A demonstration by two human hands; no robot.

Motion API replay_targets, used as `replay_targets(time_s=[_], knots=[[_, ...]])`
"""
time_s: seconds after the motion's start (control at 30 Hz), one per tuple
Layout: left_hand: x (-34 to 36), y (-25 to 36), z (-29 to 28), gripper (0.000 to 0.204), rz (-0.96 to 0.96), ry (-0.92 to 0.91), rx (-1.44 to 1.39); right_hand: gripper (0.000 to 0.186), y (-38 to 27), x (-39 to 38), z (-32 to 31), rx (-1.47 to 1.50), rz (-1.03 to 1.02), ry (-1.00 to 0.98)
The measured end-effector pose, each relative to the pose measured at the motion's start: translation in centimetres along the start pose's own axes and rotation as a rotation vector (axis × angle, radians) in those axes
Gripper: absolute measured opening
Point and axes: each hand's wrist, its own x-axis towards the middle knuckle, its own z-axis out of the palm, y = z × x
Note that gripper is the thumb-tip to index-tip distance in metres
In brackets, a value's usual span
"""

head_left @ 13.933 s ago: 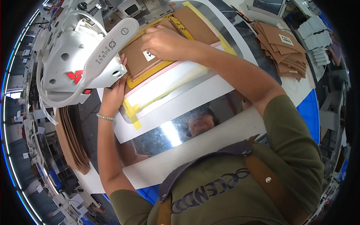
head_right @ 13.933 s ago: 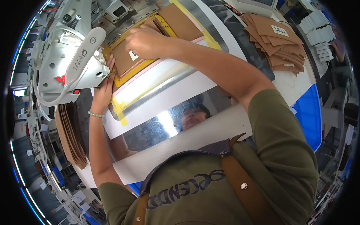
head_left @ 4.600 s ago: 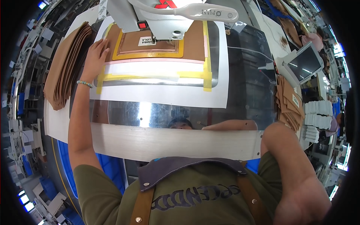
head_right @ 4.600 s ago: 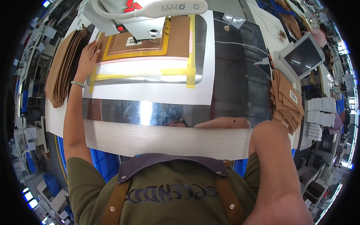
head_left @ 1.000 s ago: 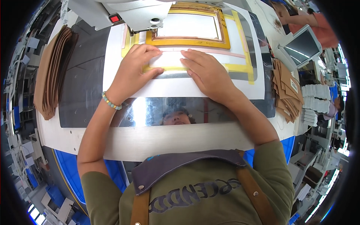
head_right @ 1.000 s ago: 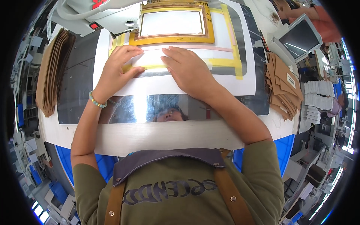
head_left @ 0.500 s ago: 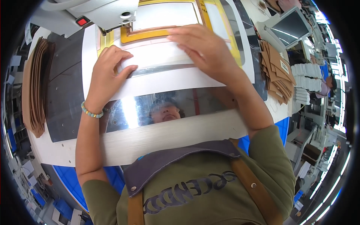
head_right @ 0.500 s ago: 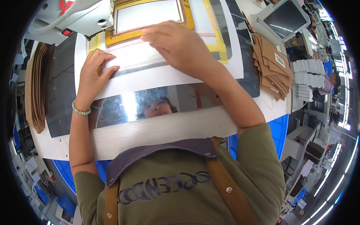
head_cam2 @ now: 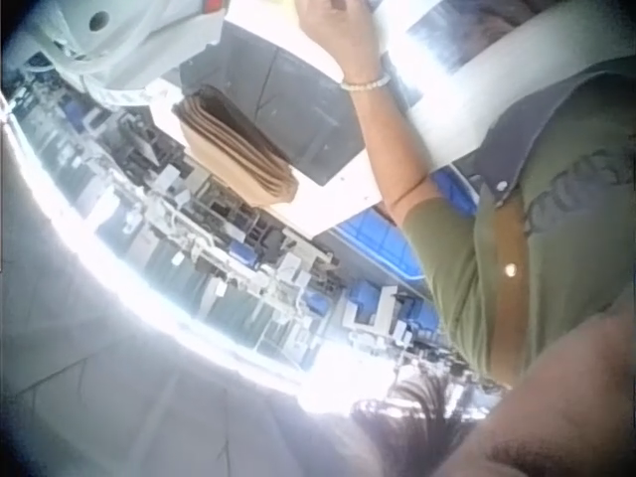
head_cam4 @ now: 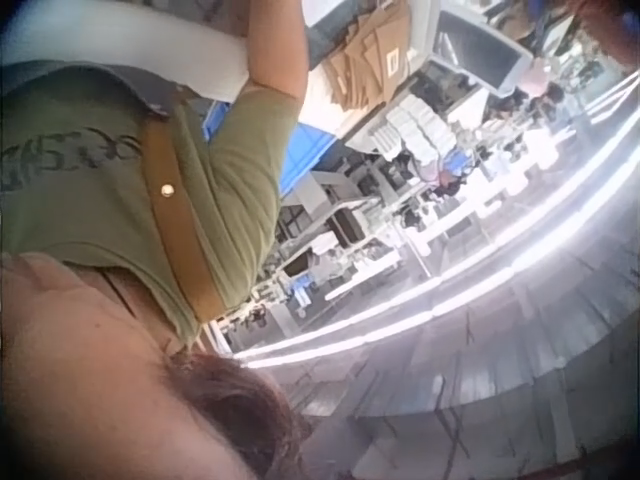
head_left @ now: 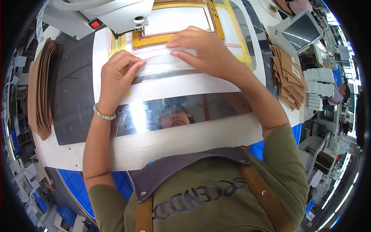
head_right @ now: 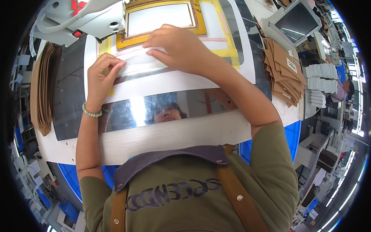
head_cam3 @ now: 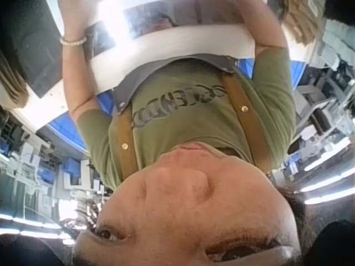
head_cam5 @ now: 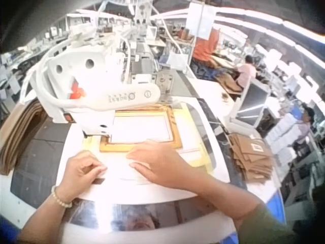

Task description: Stitching a leather label onto a brown leather piece using an industrial sewing machine.

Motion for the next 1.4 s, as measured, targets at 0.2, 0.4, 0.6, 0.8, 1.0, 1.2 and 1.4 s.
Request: replay_targets(time_s=[0.2, 0.4, 0.6, 0.8, 1.0, 1.2, 1.4], knots=[[0.2, -0.2, 0.0, 0.011, 0.015, -0.001, 0.015, 0.02, 0.6, 2.4, 3.3, -0.042, -0.113, 0.023], [0.7, -0.6, -0.7, 0.014, 0.071, 0.065, 0.07, 0.025, 2.1, 4.2, -1.0, 0.268, 0.12, -0.071], [0.9, -2.5, -0.8, 0.027, 0.217, 0.003, 0.516, 0.046, 7.9, 6.8, -5.3, 0.144, 0.244, -0.021], [0.7, -1.9, -0.6, 0.052, 0.161, -0.214, 0.591, 0.026, 7.3, 7.7, -0.5, 0.2, 0.49, -0.311], [1.1, -1.7, -0.4, 0.059, 0.134, -0.258, 0.67, 0.024, 6.6, 8.3, 0.7, 0.322, 0.556, -0.257], [1.5, -1.6, -0.1, 0.066, 0.138, -0.247, 0.656, 0.024, 6.1, 9.0, 2.2, 0.329, 0.535, -0.231], [1.4, -1.6, 0.0, 0.062, 0.113, -0.262, 0.665, 0.027, 6.3, 9.1, 0.3, 0.224, 0.472, -0.322]])
